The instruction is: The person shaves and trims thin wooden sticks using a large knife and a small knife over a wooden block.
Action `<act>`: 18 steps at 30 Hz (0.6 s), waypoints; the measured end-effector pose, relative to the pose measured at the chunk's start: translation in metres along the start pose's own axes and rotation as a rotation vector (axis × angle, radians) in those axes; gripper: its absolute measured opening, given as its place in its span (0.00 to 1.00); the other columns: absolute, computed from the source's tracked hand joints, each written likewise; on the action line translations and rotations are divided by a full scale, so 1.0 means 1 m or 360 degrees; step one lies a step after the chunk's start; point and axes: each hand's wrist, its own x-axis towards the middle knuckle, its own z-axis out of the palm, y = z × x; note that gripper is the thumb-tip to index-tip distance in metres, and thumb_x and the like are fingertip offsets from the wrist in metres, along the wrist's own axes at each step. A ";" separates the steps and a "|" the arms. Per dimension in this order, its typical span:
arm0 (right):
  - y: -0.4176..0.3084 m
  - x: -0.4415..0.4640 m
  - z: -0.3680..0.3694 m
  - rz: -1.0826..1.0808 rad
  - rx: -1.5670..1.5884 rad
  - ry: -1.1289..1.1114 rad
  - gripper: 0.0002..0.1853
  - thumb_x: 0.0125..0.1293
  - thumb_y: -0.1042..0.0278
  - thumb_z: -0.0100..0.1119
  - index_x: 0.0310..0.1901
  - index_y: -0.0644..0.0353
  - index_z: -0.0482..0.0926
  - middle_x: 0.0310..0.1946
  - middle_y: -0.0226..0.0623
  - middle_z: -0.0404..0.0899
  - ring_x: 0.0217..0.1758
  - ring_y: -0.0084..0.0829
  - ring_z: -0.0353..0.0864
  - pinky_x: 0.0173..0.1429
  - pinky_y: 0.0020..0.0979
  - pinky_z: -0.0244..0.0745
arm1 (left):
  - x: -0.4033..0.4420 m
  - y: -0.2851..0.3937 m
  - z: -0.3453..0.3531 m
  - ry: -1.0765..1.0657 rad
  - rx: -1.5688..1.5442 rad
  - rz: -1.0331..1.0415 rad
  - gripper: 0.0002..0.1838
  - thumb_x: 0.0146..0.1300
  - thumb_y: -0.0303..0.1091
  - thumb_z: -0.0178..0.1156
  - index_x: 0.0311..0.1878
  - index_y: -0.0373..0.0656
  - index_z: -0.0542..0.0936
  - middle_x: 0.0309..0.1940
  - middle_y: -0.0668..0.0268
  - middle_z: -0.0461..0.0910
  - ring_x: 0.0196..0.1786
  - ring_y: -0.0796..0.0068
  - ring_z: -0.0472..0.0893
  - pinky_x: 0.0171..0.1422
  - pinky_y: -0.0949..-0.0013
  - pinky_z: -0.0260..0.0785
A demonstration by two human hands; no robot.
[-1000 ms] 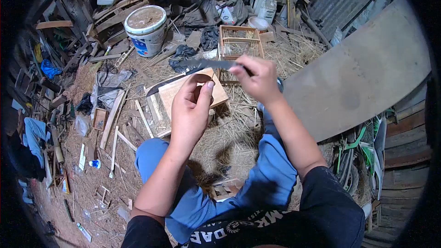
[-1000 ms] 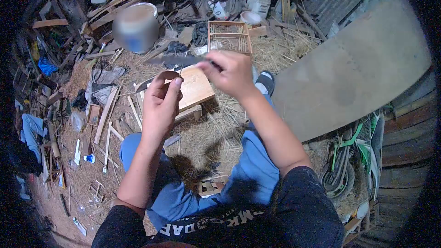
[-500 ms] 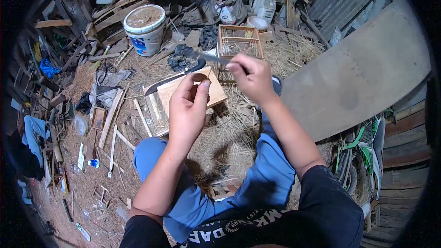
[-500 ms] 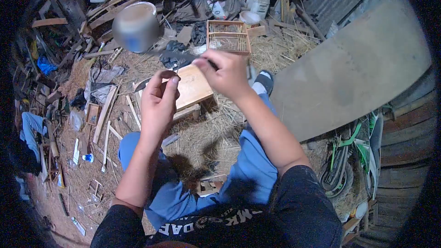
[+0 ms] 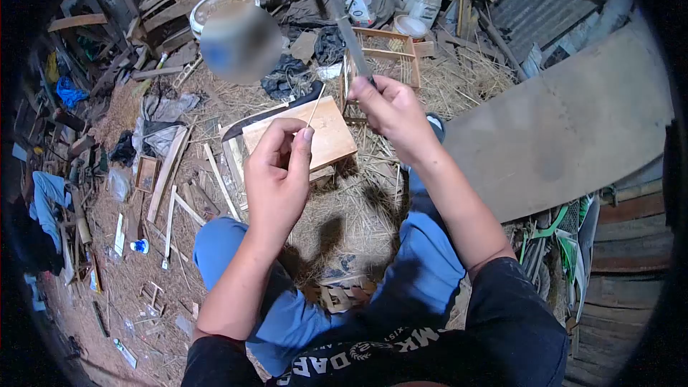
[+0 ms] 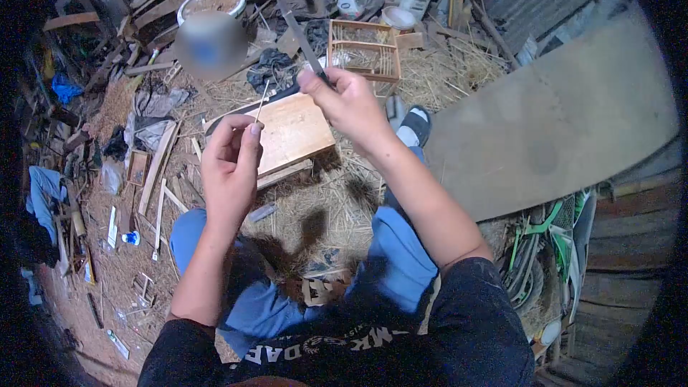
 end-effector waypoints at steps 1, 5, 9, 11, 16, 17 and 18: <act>0.000 0.004 0.003 0.0011 -0.0025 -0.0065 0.15 0.75 0.52 0.60 0.36 0.55 0.79 0.21 0.15 0.67 0.19 0.09 0.57 0.23 0.19 0.48 | 0.005 -0.002 -0.002 0.0013 0.0065 0.0089 0.05 0.76 0.31 0.57 0.44 0.40 0.77 0.25 0.77 0.71 0.26 0.90 0.66 0.28 0.80 0.56; 0.007 0.033 0.011 -0.0040 -0.0063 -0.0150 0.10 0.70 0.60 0.67 0.40 0.57 0.81 0.21 0.12 0.67 0.18 0.08 0.56 0.22 0.19 0.46 | 0.023 -0.008 -0.009 -0.0041 0.0176 -0.0078 0.06 0.77 0.30 0.56 0.44 0.38 0.77 0.26 0.75 0.72 0.28 0.89 0.68 0.31 0.79 0.59; -0.001 0.060 0.024 0.0058 -0.0149 -0.0241 0.10 0.69 0.62 0.68 0.42 0.59 0.81 0.25 0.15 0.72 0.23 0.08 0.62 0.25 0.18 0.54 | 0.049 -0.030 -0.009 0.0001 0.0146 -0.0029 0.04 0.74 0.26 0.57 0.44 0.35 0.78 0.25 0.68 0.75 0.28 0.86 0.70 0.31 0.76 0.62; 0.010 0.081 0.028 -0.0172 -0.0308 -0.0272 0.10 0.69 0.63 0.68 0.43 0.60 0.81 0.32 0.18 0.77 0.31 0.09 0.70 0.35 0.18 0.65 | 0.064 -0.032 -0.009 -0.0005 0.0144 0.0024 0.04 0.73 0.25 0.56 0.44 0.35 0.77 0.25 0.67 0.76 0.28 0.84 0.71 0.33 0.75 0.65; 0.007 0.114 0.033 -0.0092 -0.0307 -0.0264 0.10 0.70 0.64 0.65 0.40 0.64 0.82 0.34 0.27 0.83 0.38 0.15 0.77 0.46 0.24 0.73 | 0.103 -0.047 -0.019 -0.0012 0.0142 0.0104 0.04 0.73 0.27 0.59 0.46 0.38 0.78 0.26 0.76 0.73 0.28 0.89 0.68 0.31 0.79 0.60; 0.006 0.119 0.031 -0.0092 -0.0319 -0.0286 0.10 0.70 0.64 0.65 0.40 0.64 0.82 0.34 0.27 0.83 0.38 0.15 0.77 0.46 0.24 0.73 | 0.112 -0.050 -0.021 0.0012 0.0133 0.0102 0.04 0.73 0.27 0.59 0.46 0.38 0.78 0.26 0.76 0.73 0.28 0.89 0.68 0.31 0.79 0.60; 0.002 0.122 0.030 -0.0020 -0.0285 -0.0261 0.09 0.70 0.65 0.66 0.41 0.63 0.82 0.34 0.26 0.83 0.38 0.15 0.77 0.46 0.23 0.73 | 0.120 -0.053 -0.025 -0.0020 0.0173 0.0159 0.04 0.72 0.28 0.60 0.45 0.38 0.78 0.25 0.72 0.74 0.27 0.86 0.70 0.31 0.76 0.63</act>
